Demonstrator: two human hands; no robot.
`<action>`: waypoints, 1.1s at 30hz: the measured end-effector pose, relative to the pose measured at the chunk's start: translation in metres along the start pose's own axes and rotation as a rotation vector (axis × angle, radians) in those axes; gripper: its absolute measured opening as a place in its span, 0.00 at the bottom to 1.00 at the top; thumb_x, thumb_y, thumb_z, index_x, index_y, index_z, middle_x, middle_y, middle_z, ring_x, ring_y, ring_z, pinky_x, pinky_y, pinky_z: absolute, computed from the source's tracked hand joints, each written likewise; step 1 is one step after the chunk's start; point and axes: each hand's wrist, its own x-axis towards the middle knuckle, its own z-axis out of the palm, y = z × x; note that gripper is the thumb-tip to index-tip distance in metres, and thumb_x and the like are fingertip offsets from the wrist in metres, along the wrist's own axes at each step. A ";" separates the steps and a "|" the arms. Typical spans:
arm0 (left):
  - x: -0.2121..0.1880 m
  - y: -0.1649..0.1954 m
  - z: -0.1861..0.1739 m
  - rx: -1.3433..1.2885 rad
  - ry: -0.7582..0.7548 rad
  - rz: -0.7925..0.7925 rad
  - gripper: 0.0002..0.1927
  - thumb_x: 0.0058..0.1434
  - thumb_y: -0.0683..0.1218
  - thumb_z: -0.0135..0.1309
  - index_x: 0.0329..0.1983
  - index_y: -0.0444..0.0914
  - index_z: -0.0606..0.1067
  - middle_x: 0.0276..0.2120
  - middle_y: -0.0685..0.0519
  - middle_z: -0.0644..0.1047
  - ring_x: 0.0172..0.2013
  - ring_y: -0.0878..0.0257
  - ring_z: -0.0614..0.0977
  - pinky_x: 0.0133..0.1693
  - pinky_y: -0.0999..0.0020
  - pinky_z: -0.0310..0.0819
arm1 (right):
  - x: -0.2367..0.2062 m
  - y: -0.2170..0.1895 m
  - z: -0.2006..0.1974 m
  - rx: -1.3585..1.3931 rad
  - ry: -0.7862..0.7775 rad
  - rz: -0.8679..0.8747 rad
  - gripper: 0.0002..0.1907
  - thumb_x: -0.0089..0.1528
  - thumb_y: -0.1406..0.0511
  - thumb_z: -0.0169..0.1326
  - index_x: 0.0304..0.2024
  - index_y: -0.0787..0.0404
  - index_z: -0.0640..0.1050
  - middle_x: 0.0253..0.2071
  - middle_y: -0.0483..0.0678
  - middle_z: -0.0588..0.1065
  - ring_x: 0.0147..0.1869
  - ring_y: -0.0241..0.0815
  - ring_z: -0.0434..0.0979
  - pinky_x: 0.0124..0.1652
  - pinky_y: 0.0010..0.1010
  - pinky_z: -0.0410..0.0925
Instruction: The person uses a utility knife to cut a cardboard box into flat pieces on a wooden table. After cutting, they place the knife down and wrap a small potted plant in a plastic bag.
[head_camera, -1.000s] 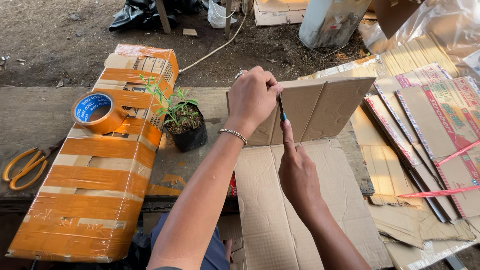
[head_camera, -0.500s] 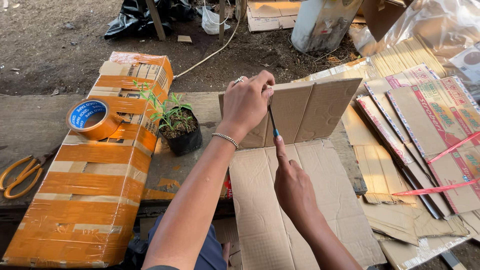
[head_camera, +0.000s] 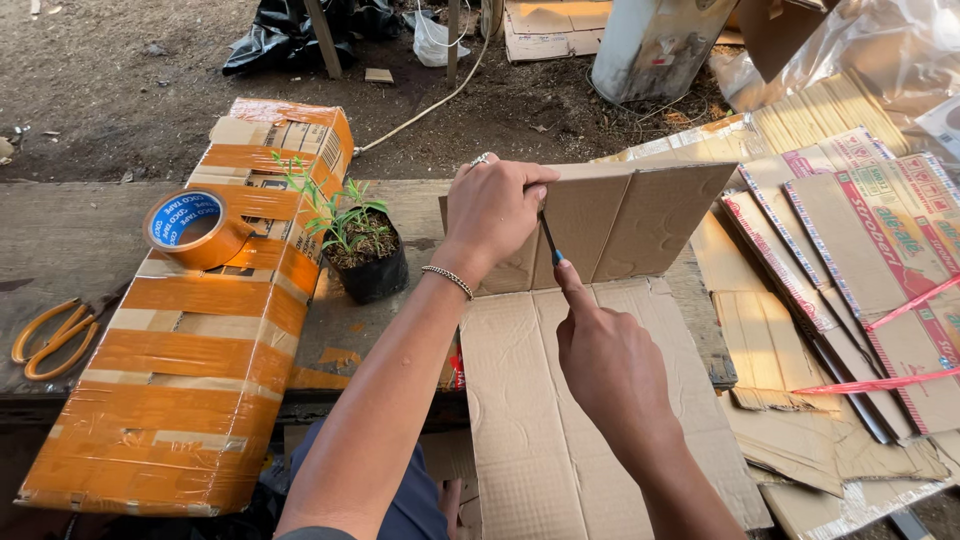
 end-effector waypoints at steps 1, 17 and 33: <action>0.002 0.000 -0.002 -0.019 0.001 -0.014 0.10 0.60 0.48 0.60 0.43 0.52 0.85 0.33 0.53 0.85 0.41 0.57 0.82 0.53 0.58 0.68 | 0.001 0.000 0.001 -0.005 0.009 -0.015 0.32 0.63 0.65 0.49 0.71 0.45 0.66 0.20 0.60 0.75 0.23 0.60 0.77 0.29 0.52 0.69; 0.016 -0.003 0.010 0.140 -0.174 -0.040 0.14 0.58 0.54 0.62 0.48 0.60 0.83 0.31 0.57 0.84 0.39 0.62 0.81 0.50 0.60 0.64 | 0.027 0.001 0.011 0.003 -0.015 0.015 0.32 0.63 0.67 0.48 0.71 0.45 0.65 0.24 0.61 0.77 0.29 0.64 0.78 0.34 0.54 0.70; 0.029 -0.016 0.026 0.172 -0.050 0.025 0.15 0.55 0.52 0.64 0.47 0.58 0.83 0.28 0.56 0.84 0.37 0.61 0.81 0.48 0.61 0.70 | 0.063 0.014 0.051 0.068 0.071 -0.113 0.33 0.65 0.71 0.46 0.74 0.51 0.62 0.24 0.63 0.76 0.27 0.62 0.78 0.31 0.55 0.69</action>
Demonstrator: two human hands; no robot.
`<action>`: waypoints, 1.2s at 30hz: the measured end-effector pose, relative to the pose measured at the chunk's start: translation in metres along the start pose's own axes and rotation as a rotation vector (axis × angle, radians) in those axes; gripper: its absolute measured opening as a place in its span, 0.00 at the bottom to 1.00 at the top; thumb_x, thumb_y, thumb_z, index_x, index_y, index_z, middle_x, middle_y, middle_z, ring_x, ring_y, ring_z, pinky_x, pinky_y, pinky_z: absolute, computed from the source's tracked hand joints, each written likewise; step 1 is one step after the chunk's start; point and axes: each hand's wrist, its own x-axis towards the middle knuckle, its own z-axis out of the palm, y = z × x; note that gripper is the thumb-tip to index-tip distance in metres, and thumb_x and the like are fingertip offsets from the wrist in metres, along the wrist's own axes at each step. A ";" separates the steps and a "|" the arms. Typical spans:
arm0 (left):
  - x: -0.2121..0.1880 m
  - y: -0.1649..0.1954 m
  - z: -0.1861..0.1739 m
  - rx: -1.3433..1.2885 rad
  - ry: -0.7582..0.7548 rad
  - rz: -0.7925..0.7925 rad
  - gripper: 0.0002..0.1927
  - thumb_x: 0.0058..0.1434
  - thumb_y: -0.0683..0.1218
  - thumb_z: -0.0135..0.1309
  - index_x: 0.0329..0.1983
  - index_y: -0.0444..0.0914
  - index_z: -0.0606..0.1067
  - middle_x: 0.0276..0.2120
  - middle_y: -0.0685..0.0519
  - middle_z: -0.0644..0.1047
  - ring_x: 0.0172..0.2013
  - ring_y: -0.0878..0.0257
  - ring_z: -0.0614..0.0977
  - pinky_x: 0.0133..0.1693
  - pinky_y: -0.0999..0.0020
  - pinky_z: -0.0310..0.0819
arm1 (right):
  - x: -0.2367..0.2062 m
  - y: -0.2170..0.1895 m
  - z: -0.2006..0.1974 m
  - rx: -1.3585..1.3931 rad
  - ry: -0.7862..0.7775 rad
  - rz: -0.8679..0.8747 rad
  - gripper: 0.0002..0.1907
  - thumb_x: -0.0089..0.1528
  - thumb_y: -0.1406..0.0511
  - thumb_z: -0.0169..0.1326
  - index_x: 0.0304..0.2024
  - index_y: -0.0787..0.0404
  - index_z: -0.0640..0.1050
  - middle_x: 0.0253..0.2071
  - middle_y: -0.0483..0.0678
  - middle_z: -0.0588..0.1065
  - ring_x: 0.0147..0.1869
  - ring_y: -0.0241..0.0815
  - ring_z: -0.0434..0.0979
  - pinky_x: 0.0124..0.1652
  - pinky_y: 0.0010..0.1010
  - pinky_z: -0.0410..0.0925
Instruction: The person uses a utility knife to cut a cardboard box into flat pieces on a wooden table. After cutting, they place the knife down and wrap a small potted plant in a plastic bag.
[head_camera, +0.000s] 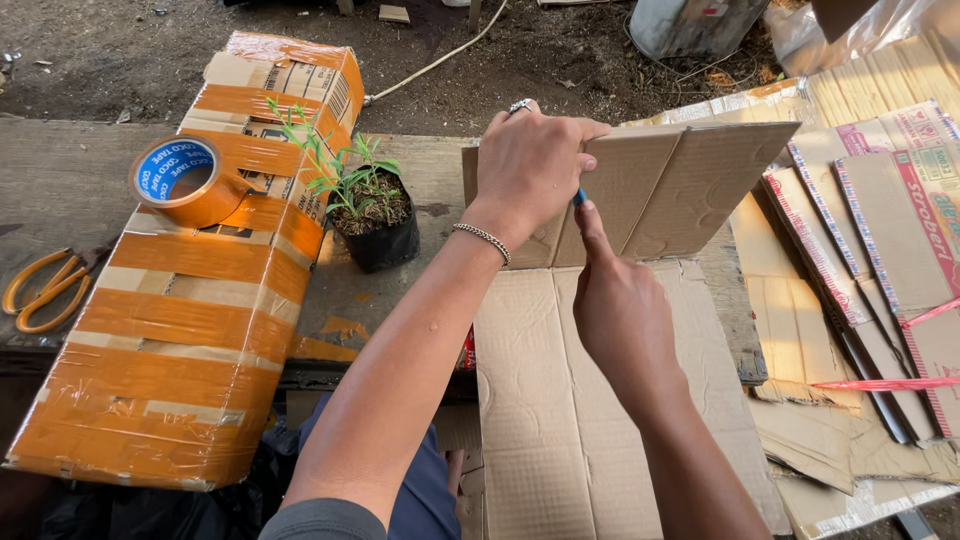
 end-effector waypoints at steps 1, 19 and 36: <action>0.003 -0.002 0.001 -0.001 0.012 0.005 0.15 0.55 0.52 0.64 0.47 0.58 0.84 0.29 0.56 0.84 0.37 0.61 0.81 0.48 0.60 0.69 | -0.001 0.001 0.002 -0.005 -0.023 0.021 0.34 0.65 0.71 0.46 0.74 0.50 0.61 0.24 0.63 0.76 0.26 0.63 0.78 0.31 0.55 0.69; 0.006 -0.017 0.009 -0.022 0.075 0.056 0.15 0.54 0.51 0.65 0.46 0.55 0.84 0.30 0.52 0.84 0.39 0.59 0.82 0.48 0.58 0.64 | -0.028 0.002 0.008 -0.086 -0.054 0.042 0.37 0.62 0.70 0.48 0.75 0.50 0.58 0.28 0.63 0.76 0.27 0.65 0.78 0.29 0.56 0.69; 0.004 -0.006 0.000 -0.003 -0.064 0.002 0.14 0.56 0.52 0.64 0.47 0.56 0.83 0.27 0.55 0.84 0.37 0.62 0.82 0.48 0.59 0.68 | 0.007 -0.011 -0.027 0.100 -0.032 0.040 0.26 0.64 0.69 0.45 0.66 0.52 0.73 0.27 0.67 0.76 0.32 0.67 0.78 0.38 0.57 0.68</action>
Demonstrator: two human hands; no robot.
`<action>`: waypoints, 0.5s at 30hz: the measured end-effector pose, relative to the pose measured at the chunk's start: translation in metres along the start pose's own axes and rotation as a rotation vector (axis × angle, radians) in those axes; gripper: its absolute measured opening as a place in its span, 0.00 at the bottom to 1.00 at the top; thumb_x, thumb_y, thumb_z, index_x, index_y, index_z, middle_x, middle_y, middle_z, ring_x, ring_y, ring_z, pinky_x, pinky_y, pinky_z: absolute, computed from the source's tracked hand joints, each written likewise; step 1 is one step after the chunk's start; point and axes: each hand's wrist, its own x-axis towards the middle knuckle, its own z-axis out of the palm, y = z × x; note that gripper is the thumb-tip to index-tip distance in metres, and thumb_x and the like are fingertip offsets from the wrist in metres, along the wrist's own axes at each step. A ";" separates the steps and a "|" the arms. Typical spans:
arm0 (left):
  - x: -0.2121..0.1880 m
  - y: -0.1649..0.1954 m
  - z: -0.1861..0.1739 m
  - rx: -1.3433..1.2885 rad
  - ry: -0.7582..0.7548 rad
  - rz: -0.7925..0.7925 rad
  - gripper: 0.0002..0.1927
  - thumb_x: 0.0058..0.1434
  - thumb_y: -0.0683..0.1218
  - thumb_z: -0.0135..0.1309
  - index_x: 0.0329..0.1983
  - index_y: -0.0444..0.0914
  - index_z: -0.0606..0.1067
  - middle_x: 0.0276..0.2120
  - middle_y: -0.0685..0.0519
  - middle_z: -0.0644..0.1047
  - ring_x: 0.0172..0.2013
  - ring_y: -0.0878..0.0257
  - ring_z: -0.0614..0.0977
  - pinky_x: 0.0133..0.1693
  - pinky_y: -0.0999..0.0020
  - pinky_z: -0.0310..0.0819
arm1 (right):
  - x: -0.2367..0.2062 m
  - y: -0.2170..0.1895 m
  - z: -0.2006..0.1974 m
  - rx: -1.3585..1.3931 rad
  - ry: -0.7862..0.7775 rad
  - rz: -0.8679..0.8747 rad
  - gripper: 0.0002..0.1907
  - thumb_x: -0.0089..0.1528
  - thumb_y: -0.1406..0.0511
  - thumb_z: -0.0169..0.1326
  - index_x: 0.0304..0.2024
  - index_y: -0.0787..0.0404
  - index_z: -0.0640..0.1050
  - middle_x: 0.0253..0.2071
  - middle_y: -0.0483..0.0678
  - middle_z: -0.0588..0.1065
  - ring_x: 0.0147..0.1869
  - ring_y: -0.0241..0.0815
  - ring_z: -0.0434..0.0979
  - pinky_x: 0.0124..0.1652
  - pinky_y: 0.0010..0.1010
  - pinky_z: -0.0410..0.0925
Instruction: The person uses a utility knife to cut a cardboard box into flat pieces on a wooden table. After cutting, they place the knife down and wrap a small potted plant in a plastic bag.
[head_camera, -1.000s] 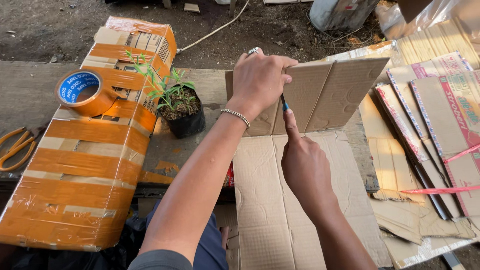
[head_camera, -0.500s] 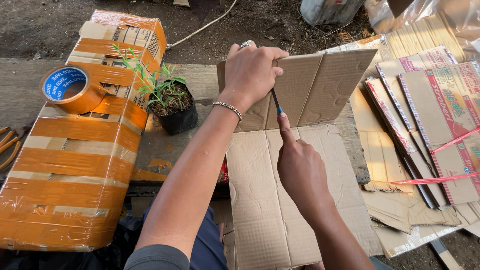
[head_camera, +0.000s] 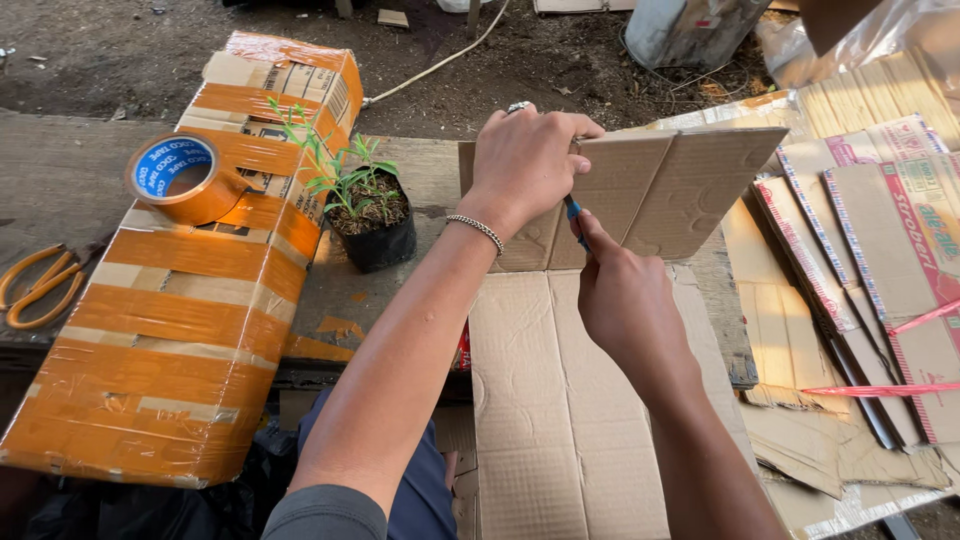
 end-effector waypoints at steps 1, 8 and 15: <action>0.000 0.000 0.000 0.016 0.033 0.050 0.14 0.55 0.51 0.65 0.46 0.55 0.83 0.27 0.54 0.84 0.37 0.61 0.83 0.47 0.58 0.70 | 0.001 0.001 0.000 0.008 0.027 -0.050 0.26 0.64 0.70 0.46 0.65 0.53 0.73 0.28 0.67 0.77 0.32 0.67 0.78 0.38 0.57 0.68; 0.005 0.004 0.003 0.069 -0.071 0.161 0.22 0.52 0.50 0.68 0.50 0.44 0.77 0.31 0.49 0.83 0.35 0.55 0.86 0.37 0.58 0.79 | 0.002 0.014 0.018 0.041 0.061 -0.024 0.26 0.65 0.69 0.45 0.67 0.53 0.71 0.28 0.68 0.76 0.32 0.69 0.78 0.36 0.58 0.68; 0.000 0.004 -0.002 0.212 -0.077 0.154 0.24 0.53 0.53 0.67 0.53 0.48 0.76 0.27 0.51 0.83 0.33 0.58 0.86 0.38 0.60 0.77 | 0.002 0.020 0.051 -0.019 0.096 -0.063 0.35 0.63 0.73 0.46 0.74 0.54 0.61 0.26 0.66 0.76 0.27 0.67 0.76 0.30 0.58 0.66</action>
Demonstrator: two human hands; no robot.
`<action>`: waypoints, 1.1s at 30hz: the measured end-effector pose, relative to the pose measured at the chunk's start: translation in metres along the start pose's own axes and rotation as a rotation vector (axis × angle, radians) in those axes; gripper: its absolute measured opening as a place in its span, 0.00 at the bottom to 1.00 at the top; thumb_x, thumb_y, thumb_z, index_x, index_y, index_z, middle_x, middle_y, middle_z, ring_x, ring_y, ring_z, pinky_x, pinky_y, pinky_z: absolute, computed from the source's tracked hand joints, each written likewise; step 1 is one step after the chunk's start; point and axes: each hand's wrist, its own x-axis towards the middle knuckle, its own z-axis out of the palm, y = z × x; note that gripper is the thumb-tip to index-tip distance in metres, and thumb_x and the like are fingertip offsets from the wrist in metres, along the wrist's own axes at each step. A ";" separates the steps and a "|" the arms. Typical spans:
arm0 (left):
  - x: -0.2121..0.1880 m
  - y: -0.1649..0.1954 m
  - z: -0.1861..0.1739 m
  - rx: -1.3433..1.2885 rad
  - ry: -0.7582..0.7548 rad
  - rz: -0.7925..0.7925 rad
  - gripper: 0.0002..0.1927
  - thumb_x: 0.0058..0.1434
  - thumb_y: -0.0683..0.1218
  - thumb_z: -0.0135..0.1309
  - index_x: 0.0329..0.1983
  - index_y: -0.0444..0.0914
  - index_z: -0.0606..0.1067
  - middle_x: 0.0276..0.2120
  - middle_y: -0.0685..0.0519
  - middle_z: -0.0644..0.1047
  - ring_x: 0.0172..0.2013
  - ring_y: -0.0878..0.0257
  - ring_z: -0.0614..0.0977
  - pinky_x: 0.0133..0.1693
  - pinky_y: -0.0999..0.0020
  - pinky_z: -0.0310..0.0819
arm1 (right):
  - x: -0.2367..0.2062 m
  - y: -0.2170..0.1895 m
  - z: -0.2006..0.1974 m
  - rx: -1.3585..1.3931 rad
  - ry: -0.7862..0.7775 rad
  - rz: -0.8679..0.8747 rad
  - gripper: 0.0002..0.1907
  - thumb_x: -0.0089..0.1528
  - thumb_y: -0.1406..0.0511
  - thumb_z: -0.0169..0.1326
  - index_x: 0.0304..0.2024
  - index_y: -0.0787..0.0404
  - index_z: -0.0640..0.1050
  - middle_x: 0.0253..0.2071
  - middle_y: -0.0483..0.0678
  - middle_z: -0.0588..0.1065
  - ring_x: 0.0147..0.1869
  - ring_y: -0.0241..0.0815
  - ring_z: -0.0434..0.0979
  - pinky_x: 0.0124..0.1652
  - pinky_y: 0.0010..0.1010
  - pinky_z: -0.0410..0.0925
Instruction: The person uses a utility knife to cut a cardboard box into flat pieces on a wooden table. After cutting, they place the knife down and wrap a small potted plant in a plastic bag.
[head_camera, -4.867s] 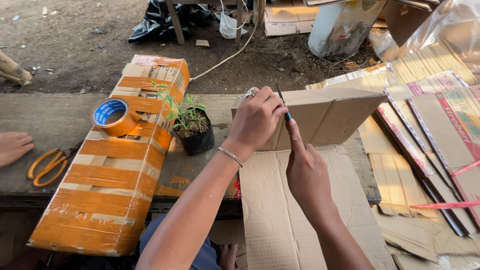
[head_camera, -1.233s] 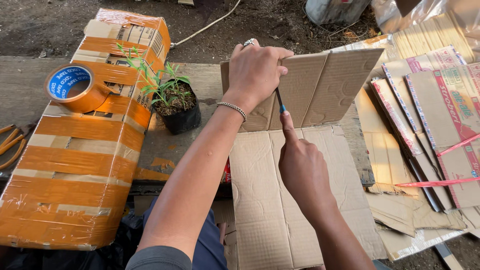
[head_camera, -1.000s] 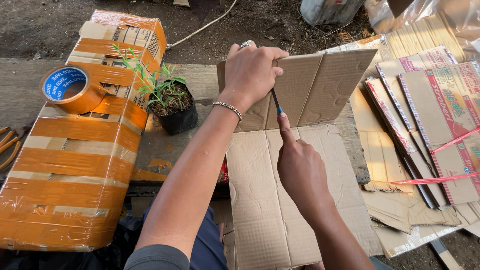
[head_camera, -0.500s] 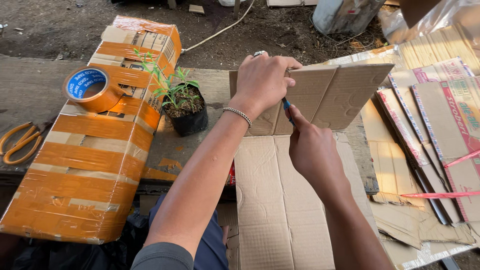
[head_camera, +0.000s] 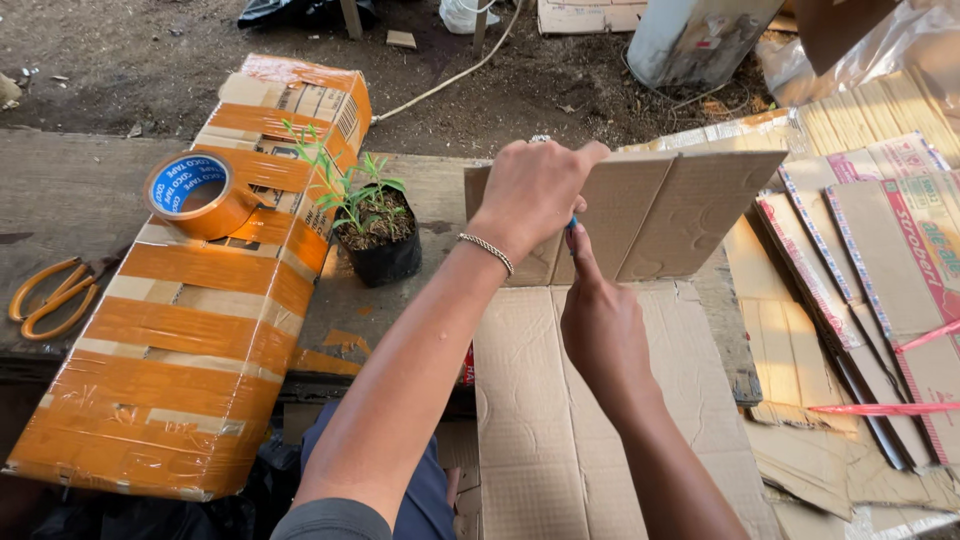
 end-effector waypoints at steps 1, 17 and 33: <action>-0.001 0.000 0.001 -0.016 0.009 -0.005 0.25 0.53 0.53 0.67 0.54 0.50 0.76 0.26 0.51 0.82 0.32 0.59 0.86 0.38 0.61 0.77 | -0.001 0.002 0.003 -0.017 -0.009 -0.018 0.39 0.60 0.74 0.46 0.75 0.56 0.58 0.24 0.65 0.76 0.26 0.66 0.76 0.30 0.57 0.65; 0.006 -0.016 0.016 -0.008 0.037 -0.006 0.16 0.53 0.51 0.67 0.44 0.47 0.79 0.22 0.54 0.82 0.28 0.63 0.85 0.34 0.64 0.75 | -0.026 0.013 0.029 -0.119 0.022 -0.057 0.42 0.59 0.75 0.49 0.76 0.58 0.55 0.20 0.59 0.73 0.23 0.58 0.74 0.27 0.52 0.66; 0.010 -0.017 0.016 -0.053 0.038 -0.035 0.19 0.50 0.53 0.69 0.46 0.48 0.81 0.26 0.51 0.83 0.32 0.60 0.86 0.38 0.61 0.78 | -0.064 0.018 0.030 -0.077 -0.066 -0.008 0.38 0.62 0.73 0.47 0.75 0.59 0.56 0.19 0.60 0.73 0.20 0.59 0.74 0.26 0.52 0.67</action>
